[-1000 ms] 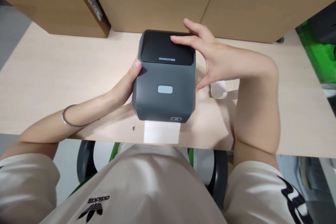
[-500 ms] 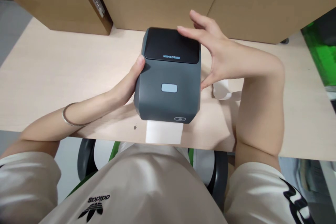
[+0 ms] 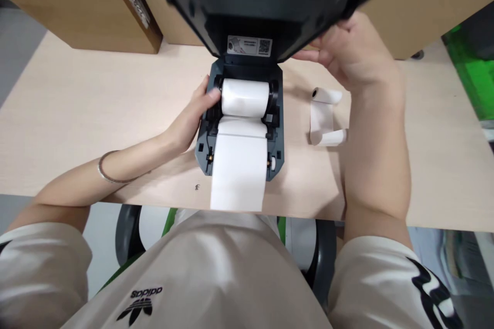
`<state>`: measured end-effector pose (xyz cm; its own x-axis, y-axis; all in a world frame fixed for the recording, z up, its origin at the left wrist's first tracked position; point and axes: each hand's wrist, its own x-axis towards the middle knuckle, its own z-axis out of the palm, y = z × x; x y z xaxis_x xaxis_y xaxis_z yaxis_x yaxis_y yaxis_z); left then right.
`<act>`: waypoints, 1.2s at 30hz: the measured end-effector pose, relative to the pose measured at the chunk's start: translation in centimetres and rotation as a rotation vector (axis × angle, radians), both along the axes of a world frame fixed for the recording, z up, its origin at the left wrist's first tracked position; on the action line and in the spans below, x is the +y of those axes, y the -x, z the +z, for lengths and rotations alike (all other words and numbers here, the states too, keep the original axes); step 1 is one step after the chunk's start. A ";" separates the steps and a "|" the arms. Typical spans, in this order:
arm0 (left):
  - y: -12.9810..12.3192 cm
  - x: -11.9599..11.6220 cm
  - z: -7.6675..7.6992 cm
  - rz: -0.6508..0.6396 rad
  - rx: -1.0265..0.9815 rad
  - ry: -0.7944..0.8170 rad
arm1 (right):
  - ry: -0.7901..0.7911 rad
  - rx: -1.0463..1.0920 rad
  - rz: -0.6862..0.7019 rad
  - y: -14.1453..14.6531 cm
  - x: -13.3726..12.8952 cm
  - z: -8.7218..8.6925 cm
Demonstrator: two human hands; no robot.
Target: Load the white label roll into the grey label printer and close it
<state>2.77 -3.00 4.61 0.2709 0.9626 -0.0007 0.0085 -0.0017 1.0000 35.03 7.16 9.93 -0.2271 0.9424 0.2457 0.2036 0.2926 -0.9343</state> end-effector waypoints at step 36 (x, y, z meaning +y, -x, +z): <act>2.9 2.7 -5.3 0.017 0.272 -0.265 | -0.166 -1.220 0.240 9.3 -6.3 1.6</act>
<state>-0.08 -0.31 -0.68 0.2794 0.9433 0.1794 0.2757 -0.2578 0.9260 25.78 0.86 11.51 -0.5514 0.8235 -0.1338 0.8337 0.5382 -0.1234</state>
